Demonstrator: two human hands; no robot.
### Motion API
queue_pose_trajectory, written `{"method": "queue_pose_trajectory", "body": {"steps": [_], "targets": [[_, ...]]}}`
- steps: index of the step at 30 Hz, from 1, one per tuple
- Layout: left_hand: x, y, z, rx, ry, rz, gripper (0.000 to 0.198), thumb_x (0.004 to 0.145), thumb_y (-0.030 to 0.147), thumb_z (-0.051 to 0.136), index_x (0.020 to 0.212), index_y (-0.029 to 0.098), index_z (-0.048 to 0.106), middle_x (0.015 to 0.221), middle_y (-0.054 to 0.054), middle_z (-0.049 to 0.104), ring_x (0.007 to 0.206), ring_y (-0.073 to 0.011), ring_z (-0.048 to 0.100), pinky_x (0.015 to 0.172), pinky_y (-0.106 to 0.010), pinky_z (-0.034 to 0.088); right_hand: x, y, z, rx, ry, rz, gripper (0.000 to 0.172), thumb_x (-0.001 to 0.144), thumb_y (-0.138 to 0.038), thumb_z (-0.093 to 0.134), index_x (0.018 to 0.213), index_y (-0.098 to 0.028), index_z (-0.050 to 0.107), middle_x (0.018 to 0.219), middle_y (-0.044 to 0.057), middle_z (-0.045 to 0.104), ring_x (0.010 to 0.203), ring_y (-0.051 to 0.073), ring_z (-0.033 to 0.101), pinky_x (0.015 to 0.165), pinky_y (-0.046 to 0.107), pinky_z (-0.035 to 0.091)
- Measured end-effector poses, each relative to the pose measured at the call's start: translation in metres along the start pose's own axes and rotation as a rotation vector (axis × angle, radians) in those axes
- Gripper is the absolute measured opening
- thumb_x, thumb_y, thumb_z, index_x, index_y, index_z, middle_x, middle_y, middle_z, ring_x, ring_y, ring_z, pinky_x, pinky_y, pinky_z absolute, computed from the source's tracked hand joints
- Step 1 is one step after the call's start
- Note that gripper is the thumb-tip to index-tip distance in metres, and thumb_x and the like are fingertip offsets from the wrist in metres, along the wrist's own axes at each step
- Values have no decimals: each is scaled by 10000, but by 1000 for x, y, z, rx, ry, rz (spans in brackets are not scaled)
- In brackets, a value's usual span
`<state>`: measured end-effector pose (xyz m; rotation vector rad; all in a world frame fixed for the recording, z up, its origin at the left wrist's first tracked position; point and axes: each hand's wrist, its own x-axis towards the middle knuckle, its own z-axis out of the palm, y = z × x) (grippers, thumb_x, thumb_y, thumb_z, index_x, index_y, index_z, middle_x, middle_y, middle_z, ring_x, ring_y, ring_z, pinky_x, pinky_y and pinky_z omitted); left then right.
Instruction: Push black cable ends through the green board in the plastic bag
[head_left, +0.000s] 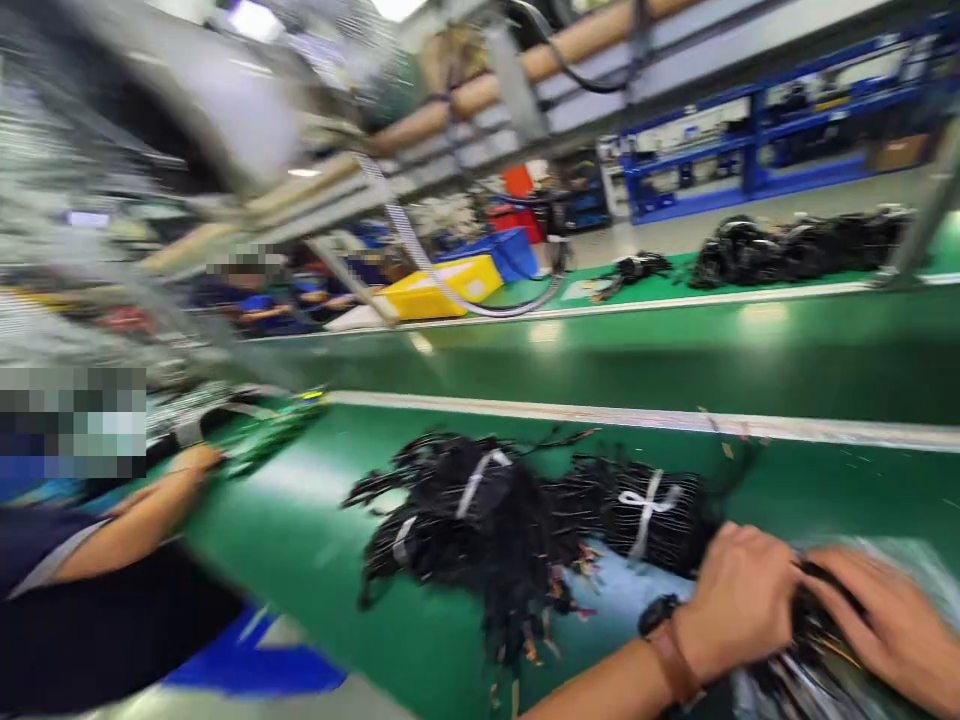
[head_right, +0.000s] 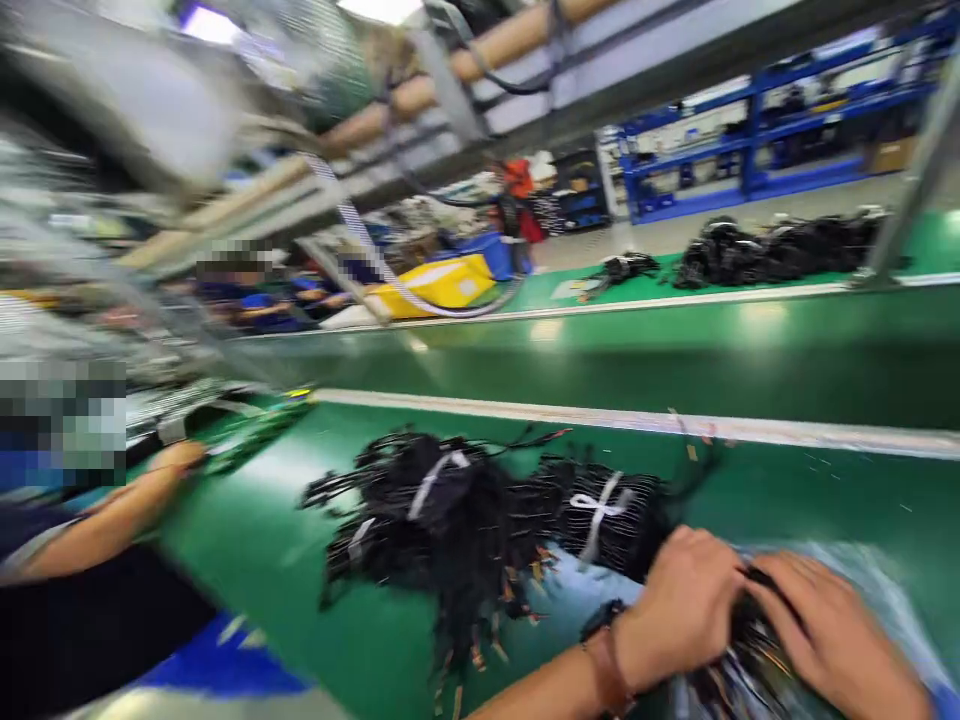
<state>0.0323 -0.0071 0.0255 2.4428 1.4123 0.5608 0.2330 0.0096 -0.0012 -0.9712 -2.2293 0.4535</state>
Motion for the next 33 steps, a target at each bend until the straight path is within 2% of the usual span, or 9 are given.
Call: {"method": "queue_pose_trajectory", "body": {"steps": [2,6,12,23,26,30,33], "targets": [[1,-4,-2,-43,69,-3,147,967,162,460,969,193,605,896,-66,663,824,-215,602,780,-369,461,0,-5,-6,28,-112,82,219,1063,-344,451,1102,-249,645,1018,91,710,912,263,677,810,427,565],[6,-11,-7,-151,86,25,258,998,121,393,813,195,557,790,-42,625,759,-202,551,718,-339,419,17,-9,-10,40,-167,103,227,1069,-314,416,1030,-199,607,919,79,683,848,247,629,772,390,501],[9,-10,-8,-219,135,31,288,988,116,415,772,187,592,718,-25,623,693,-181,535,678,-314,382,19,-12,-11,29,-149,60,251,1073,-305,403,991,-186,609,877,68,659,819,231,580,761,362,442],[12,-8,-8,-144,140,18,307,955,105,428,683,193,540,631,-17,571,626,-180,517,628,-306,357,27,-16,-8,-89,-202,40,282,1060,-264,402,879,-179,600,800,62,632,760,227,574,725,364,428],[13,-8,-9,-154,143,21,296,977,118,425,730,192,572,670,-19,599,652,-181,540,646,-302,374,27,-16,-9,-58,-194,61,242,1059,-264,426,932,-177,613,845,67,653,797,230,598,750,360,447],[12,-9,-11,-183,138,19,280,1007,140,419,814,191,616,733,-23,632,707,-184,567,689,-305,406,25,-15,-11,82,-115,123,143,1009,-304,585,1088,-187,611,922,49,688,831,218,623,778,344,463],[12,-10,-11,-177,131,23,290,1010,140,413,804,191,612,732,-26,625,708,-185,561,683,-308,405,24,-16,-12,111,-90,136,129,985,-277,608,1080,-190,610,882,36,683,787,205,614,746,329,459]]}}
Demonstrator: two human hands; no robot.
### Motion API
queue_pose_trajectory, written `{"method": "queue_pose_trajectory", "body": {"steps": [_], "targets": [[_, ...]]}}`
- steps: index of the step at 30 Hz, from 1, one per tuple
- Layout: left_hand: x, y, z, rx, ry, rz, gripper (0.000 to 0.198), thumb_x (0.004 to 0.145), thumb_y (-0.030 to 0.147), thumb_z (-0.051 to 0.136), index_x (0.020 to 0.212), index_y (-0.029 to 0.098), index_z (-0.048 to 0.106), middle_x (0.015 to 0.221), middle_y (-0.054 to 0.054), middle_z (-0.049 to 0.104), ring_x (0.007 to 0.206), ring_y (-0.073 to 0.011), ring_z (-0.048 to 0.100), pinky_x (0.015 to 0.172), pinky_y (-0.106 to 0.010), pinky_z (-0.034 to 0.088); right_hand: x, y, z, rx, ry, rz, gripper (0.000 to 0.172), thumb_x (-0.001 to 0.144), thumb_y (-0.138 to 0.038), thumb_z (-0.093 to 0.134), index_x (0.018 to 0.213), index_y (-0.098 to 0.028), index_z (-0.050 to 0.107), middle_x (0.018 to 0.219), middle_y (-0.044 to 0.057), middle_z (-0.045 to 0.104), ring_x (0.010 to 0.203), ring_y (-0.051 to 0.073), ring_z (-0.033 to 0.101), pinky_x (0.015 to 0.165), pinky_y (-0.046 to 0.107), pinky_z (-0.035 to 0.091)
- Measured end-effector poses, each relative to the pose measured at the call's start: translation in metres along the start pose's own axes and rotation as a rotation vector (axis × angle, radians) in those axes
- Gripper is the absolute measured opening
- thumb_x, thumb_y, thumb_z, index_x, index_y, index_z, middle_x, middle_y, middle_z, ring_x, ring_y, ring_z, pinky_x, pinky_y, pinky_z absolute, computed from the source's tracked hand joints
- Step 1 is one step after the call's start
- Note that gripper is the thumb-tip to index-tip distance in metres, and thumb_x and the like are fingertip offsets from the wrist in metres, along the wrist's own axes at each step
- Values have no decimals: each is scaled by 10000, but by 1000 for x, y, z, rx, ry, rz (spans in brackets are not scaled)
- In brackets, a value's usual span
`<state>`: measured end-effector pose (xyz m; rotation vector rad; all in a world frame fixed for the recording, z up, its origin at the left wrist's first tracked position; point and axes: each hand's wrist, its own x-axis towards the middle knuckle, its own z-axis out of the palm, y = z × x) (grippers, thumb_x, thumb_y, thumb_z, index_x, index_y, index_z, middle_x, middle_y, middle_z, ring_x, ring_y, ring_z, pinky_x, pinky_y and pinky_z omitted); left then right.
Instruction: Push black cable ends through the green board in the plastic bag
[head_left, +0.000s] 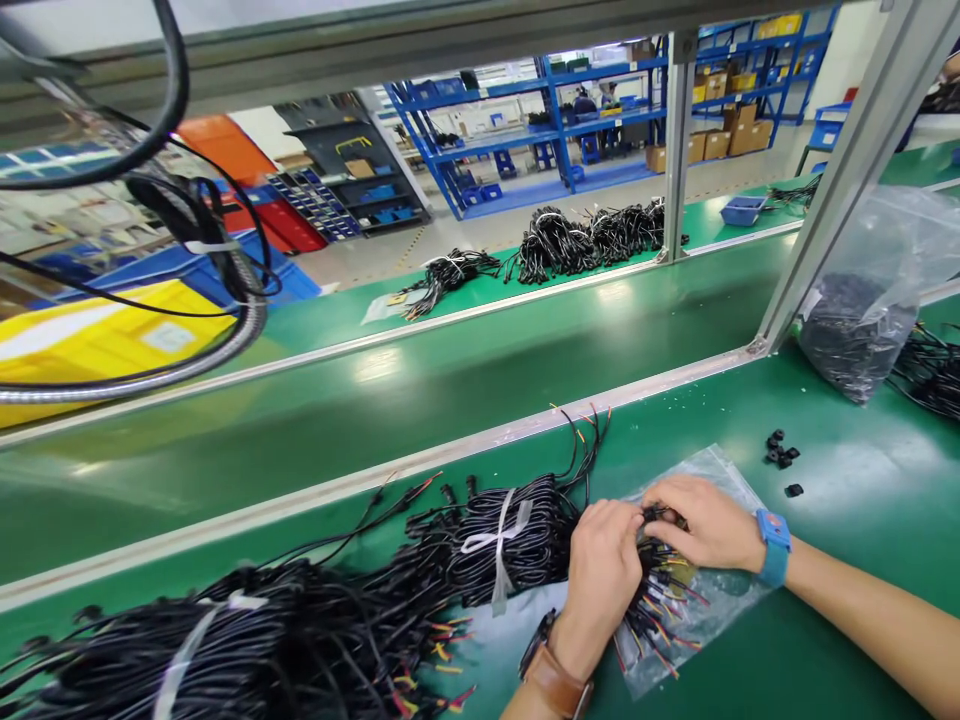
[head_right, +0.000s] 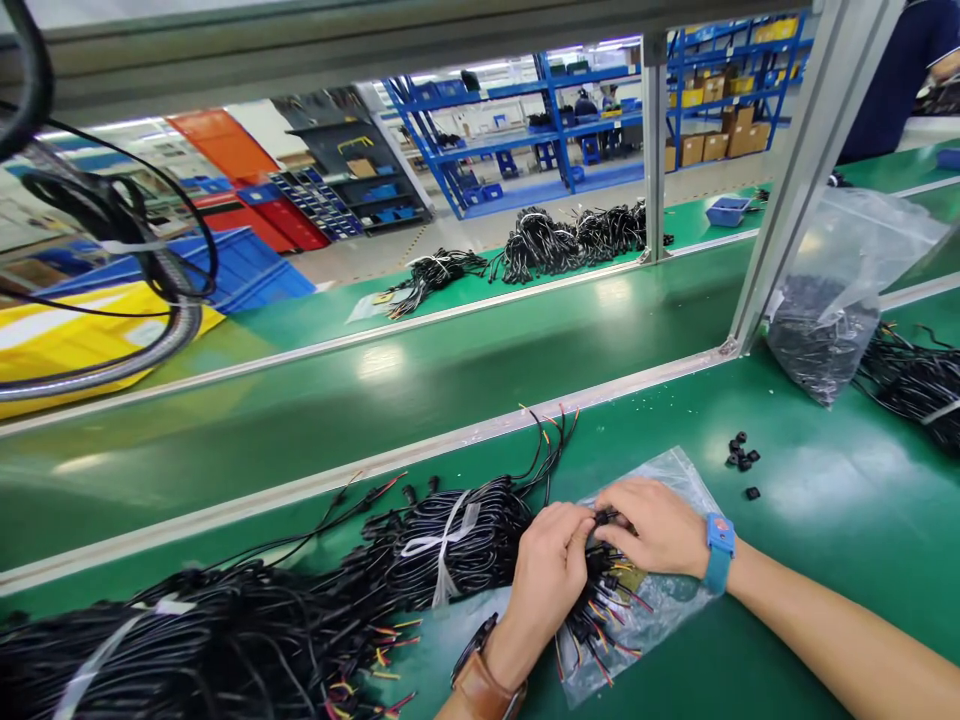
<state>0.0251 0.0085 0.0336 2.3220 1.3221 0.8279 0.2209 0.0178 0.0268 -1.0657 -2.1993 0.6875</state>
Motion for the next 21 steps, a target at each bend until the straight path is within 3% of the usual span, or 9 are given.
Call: {"method": "queue_pose_trajectory", "body": {"steps": [21], "targets": [[0,0,2,20,15,9,295,955,89,431,751,189,618,676,-20,614,653,-179,550,646,-305,384,2,0,5,-67,-38,-10,116,1026,-215,479,1003,-190,590,905,59,675,837,227,615,779,349,454]]}}
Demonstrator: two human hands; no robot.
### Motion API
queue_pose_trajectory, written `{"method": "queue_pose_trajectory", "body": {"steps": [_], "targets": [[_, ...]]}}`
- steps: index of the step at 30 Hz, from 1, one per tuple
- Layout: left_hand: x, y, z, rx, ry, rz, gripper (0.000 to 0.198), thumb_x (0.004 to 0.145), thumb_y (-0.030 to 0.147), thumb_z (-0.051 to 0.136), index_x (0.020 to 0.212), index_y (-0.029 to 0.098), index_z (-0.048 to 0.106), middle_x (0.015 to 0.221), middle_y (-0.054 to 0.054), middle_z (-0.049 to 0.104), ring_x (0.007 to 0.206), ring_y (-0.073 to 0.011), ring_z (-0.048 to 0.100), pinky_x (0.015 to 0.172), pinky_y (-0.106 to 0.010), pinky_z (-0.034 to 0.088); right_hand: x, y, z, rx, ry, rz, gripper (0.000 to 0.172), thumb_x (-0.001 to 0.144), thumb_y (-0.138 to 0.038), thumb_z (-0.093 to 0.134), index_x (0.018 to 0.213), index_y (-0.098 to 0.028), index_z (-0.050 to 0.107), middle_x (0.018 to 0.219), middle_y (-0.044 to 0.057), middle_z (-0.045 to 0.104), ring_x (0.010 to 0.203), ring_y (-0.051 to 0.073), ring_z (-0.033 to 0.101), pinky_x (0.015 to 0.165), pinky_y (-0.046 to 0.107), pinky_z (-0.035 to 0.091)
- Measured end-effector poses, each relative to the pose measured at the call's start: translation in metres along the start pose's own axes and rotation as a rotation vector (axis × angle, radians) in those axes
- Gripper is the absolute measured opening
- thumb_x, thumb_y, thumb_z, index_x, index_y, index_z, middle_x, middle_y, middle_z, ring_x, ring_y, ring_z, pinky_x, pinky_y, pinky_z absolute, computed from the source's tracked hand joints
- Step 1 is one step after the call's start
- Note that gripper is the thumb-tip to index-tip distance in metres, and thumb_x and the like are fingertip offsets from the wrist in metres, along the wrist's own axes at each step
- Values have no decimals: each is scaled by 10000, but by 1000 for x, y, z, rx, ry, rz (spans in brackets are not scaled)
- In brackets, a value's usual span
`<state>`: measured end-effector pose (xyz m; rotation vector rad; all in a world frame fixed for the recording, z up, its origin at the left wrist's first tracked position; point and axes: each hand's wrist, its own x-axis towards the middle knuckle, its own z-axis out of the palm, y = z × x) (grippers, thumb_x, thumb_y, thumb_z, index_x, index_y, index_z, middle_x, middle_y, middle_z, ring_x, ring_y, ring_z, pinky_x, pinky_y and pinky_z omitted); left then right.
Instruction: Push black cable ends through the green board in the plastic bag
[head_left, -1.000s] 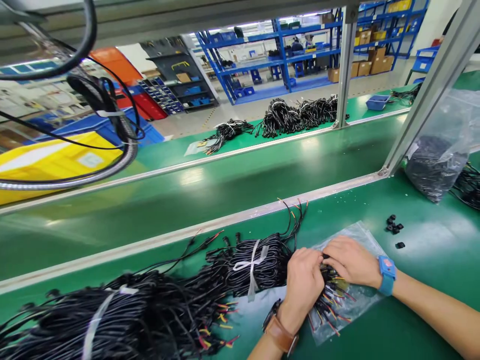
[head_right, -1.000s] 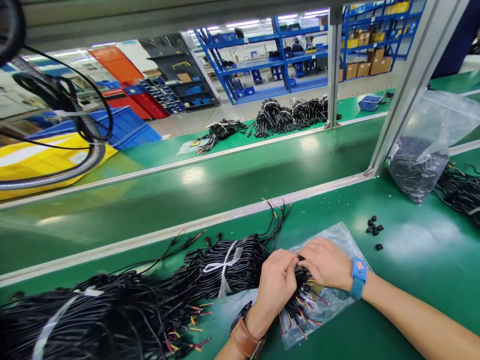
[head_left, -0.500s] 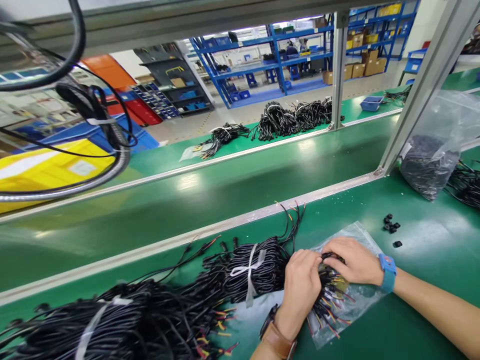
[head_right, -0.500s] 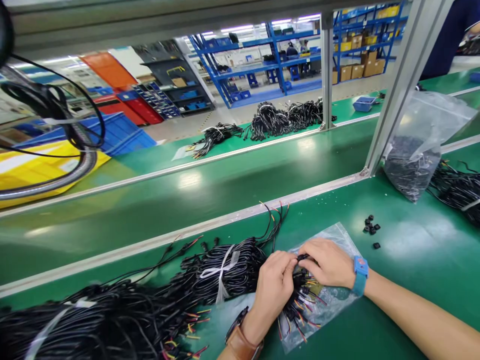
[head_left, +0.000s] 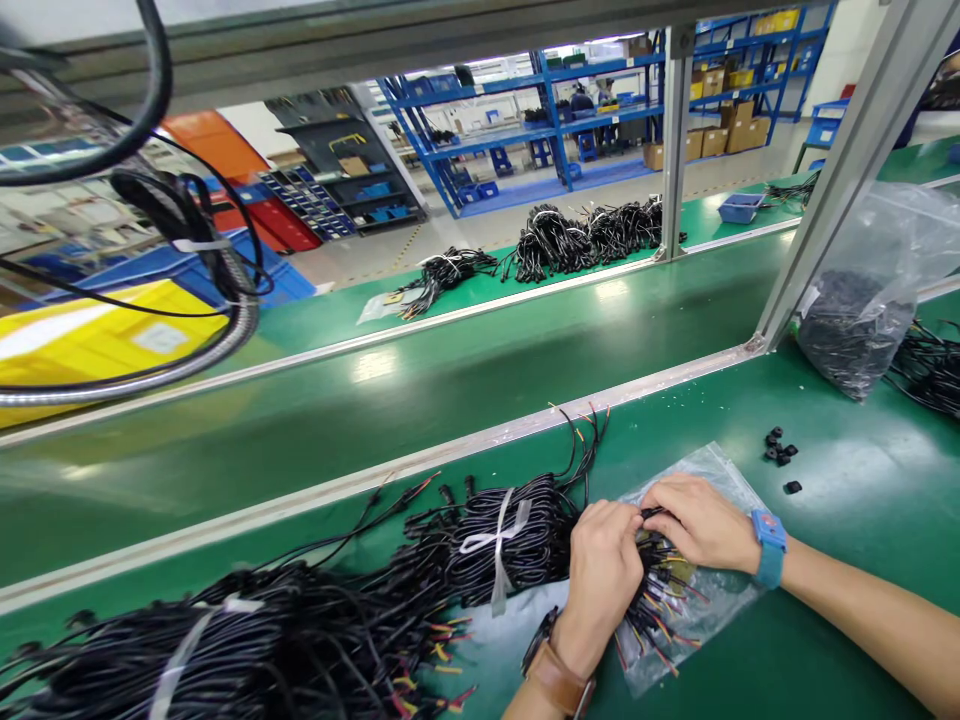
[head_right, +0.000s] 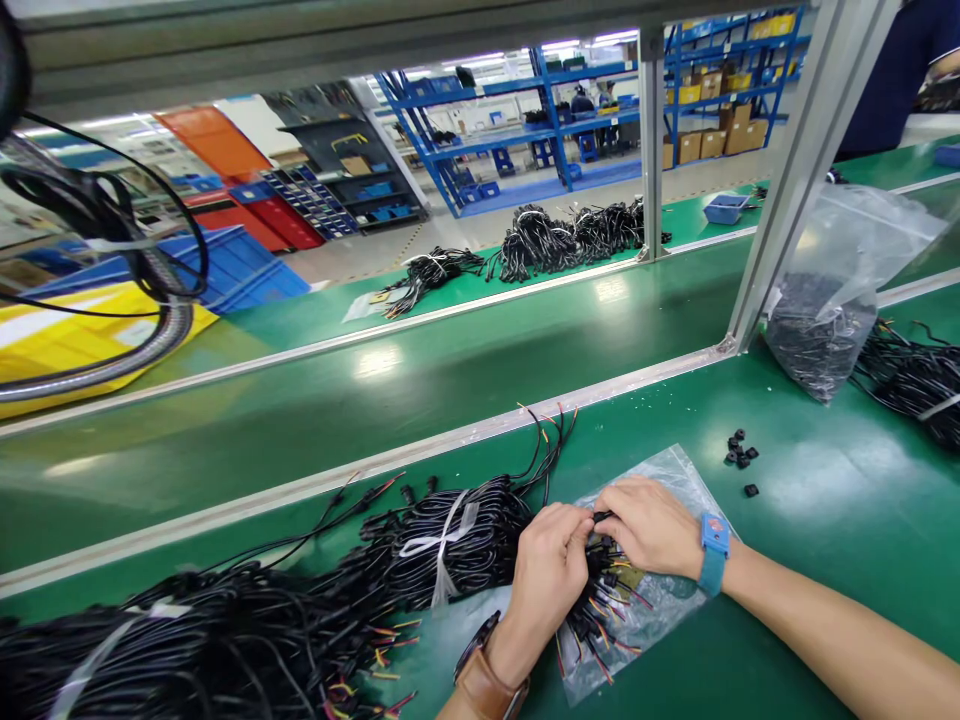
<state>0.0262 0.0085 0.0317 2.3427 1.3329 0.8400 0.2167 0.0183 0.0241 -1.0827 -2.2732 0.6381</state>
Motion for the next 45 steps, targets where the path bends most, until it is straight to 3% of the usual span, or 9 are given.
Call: {"method": "queue_pose_trajectory", "body": {"steps": [6,11,18,20,24,32,39,42,45], "targets": [[1,-2,-1,4,-9,12,303,982,119,417,756,191,607,678,-21,609,660,-184,554,646,-309,387,-1,-2,0,-51,-12,7,146,1044,-231,458,1011,-187,592,902,62,671,847,226,614,786,348,444],[1,-1,-8,-109,84,44,262,1016,172,431,826,187,612,737,-23,626,712,-180,583,677,-306,427,1,-7,-34,-234,30,28,343,1034,-447,526,1220,-161,565,1057,97,681,945,260,618,840,397,443],[-8,-5,-12,79,91,213,271,992,125,446,1201,147,617,889,-48,709,736,-175,646,703,-314,491,-12,24,-87,-883,145,755,290,1023,-362,528,947,-102,630,962,190,641,936,362,628,707,398,470],[-7,-3,-10,264,80,150,279,988,93,417,1160,129,634,978,-88,705,858,-206,658,779,-331,513,-18,34,-91,-927,140,894,300,1015,-364,534,958,-90,638,994,214,638,953,389,640,669,389,473],[-1,9,-12,610,29,-42,212,982,167,476,912,124,672,1228,-195,637,1196,-376,547,972,-513,456,-23,46,-94,-836,35,1040,236,1014,-276,521,982,-79,647,983,217,668,916,369,693,660,373,479],[5,15,-16,693,-104,-158,207,999,228,506,881,121,639,997,-169,649,1187,-381,528,982,-518,413,-19,43,-98,-819,1,938,163,955,-82,473,988,-110,630,950,174,700,973,339,665,682,361,442],[11,17,-14,741,-111,-241,146,947,58,510,977,129,633,929,-118,627,991,-331,565,863,-464,449,-14,34,-92,-874,119,671,162,975,-101,476,946,-152,627,903,125,676,896,314,603,668,388,396],[9,10,-14,694,-34,-183,168,950,66,523,1072,118,628,954,-117,627,975,-321,563,845,-459,448,-11,31,-87,-825,175,503,173,989,-119,475,1064,-131,631,977,136,648,943,312,573,739,403,421],[6,0,-15,551,39,-25,146,976,92,495,984,149,630,896,-86,618,917,-287,564,844,-443,445,-7,25,-76,-689,167,320,193,1011,-129,450,1103,-124,619,1030,137,613,963,287,559,805,388,442]]}}
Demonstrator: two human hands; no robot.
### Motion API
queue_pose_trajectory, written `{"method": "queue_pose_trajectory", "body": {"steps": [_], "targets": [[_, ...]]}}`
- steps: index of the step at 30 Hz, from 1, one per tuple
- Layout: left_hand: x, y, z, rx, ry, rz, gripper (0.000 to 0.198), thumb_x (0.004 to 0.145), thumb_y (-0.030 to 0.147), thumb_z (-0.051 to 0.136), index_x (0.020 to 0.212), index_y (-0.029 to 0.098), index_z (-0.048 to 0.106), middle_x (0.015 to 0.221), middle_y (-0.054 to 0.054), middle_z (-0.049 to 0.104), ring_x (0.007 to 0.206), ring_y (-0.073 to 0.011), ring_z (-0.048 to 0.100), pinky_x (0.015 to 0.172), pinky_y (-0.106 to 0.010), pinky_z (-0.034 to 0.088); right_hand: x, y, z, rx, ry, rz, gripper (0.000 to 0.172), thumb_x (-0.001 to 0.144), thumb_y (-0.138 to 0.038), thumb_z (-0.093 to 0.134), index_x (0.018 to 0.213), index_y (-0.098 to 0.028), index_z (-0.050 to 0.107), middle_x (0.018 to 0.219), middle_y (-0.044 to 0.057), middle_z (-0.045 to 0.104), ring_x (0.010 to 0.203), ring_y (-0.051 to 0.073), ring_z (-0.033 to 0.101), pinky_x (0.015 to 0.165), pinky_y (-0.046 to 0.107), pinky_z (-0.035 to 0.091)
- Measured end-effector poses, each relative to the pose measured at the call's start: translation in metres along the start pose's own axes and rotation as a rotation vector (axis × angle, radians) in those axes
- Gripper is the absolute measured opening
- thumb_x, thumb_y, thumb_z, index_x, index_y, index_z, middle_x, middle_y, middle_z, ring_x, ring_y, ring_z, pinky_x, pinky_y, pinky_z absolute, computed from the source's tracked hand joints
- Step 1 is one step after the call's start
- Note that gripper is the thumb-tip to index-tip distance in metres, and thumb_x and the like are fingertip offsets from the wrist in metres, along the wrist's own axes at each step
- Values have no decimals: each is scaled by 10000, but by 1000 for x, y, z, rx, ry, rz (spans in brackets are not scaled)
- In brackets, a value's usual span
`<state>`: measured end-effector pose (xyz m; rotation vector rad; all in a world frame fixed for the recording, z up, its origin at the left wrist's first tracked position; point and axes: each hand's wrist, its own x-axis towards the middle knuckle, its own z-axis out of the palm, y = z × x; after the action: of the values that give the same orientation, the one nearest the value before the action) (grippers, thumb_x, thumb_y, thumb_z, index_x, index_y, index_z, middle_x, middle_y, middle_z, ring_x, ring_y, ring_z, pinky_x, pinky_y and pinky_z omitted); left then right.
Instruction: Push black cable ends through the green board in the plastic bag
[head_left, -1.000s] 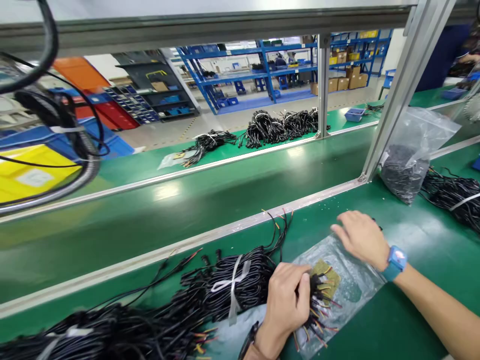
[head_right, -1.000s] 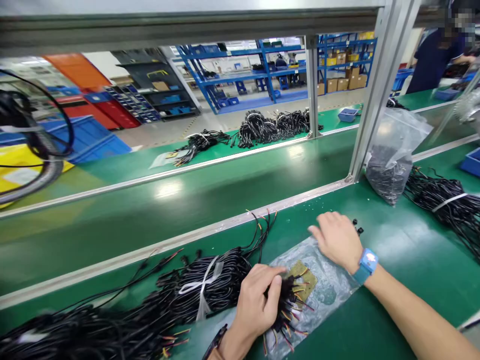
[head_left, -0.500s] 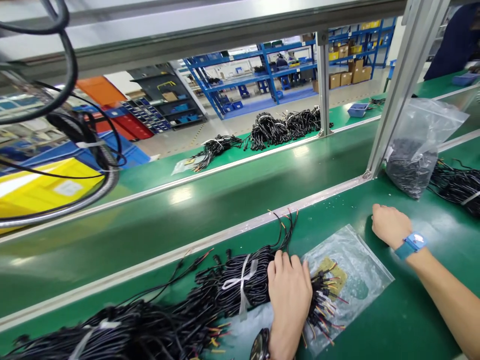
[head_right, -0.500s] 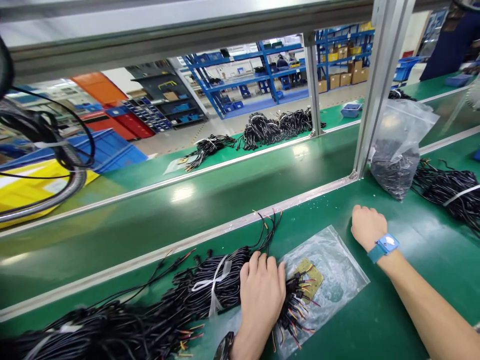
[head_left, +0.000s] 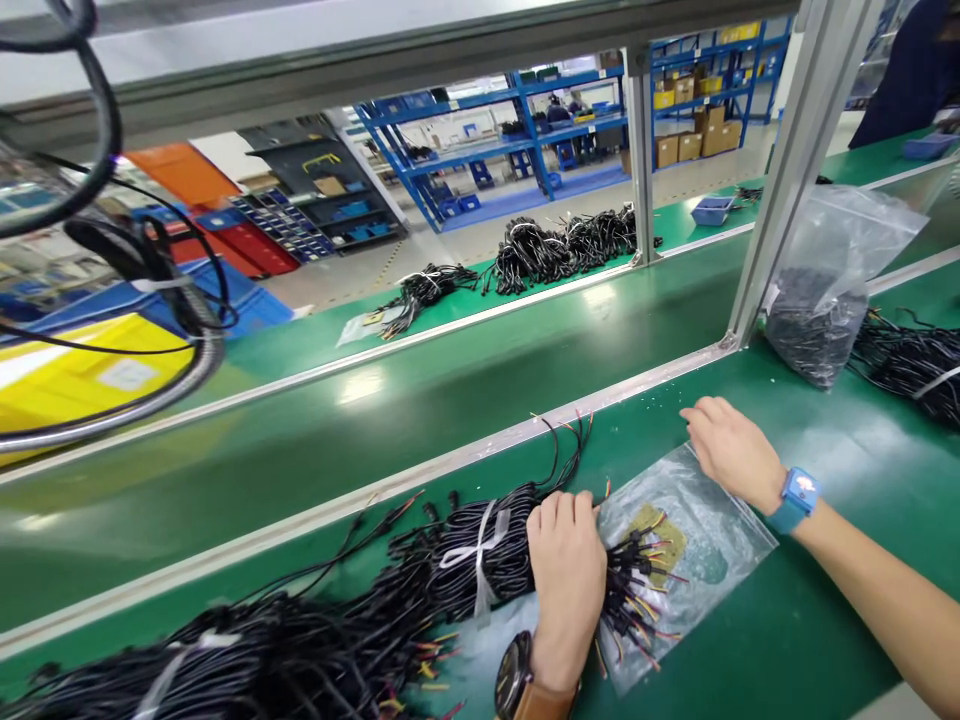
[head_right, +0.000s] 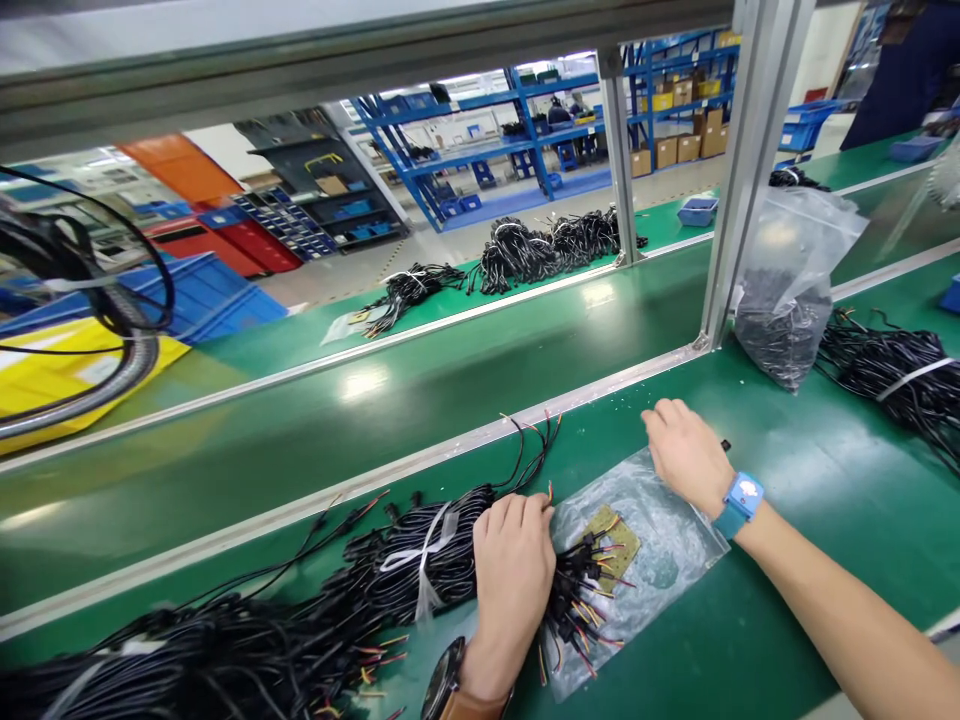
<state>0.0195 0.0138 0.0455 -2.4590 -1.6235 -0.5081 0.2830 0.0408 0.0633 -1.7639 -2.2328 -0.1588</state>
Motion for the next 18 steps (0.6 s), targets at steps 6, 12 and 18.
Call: {"method": "queue_pose_trajectory", "body": {"steps": [6,12,18], "targets": [[-3,-8,2,-309,-75,300,247,997,74,409,1121,179,594,867,-40,629,803,-215,595,742,-330,474,-7,-27,10,265,-123,-168,163,1065,-218,412,1068,-166,565,966,83,621,892,238,593,780,346,442],[-3,-10,-3,-452,-175,264,216,1015,111,397,1047,217,582,766,4,670,658,-165,630,646,-280,441,-12,-32,17,368,-219,-192,175,1077,-241,361,1107,-174,519,866,59,668,738,214,619,649,307,352],[-2,-14,-9,-464,-394,217,202,1014,158,418,1181,209,520,668,25,659,587,-167,645,614,-266,431,-11,-33,21,405,-212,-181,169,1068,-229,358,1088,-177,517,905,72,684,774,223,635,653,304,343]]}}
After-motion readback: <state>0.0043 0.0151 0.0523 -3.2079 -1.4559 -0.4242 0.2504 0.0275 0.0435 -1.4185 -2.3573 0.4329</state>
